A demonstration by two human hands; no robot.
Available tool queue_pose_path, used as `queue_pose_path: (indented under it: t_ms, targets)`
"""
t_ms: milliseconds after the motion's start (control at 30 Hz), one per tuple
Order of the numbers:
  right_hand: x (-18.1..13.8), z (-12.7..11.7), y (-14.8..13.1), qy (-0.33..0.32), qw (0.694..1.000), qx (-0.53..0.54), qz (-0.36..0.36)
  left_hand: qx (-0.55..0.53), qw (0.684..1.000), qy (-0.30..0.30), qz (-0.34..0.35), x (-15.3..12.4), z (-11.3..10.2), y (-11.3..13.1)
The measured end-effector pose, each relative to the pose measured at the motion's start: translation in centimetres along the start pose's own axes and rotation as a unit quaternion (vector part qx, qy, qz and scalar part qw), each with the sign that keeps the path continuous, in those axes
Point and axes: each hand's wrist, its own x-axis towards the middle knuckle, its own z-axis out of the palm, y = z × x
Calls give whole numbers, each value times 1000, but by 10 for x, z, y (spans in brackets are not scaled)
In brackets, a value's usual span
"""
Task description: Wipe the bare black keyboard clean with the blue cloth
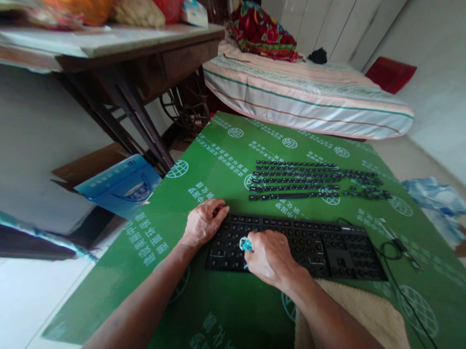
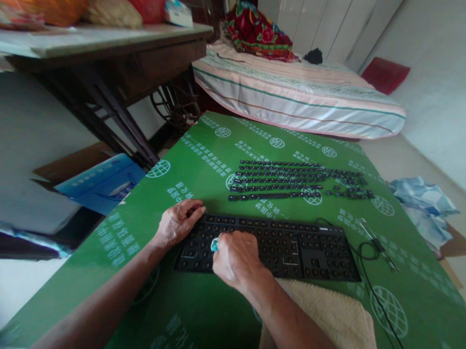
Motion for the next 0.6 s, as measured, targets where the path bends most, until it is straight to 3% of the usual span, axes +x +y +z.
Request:
queue_pose_path:
  t_ms: [600]
  targets:
    - [18,4,-34,20,998,31,-60,0,1000,-4,4,-1,-2,1]
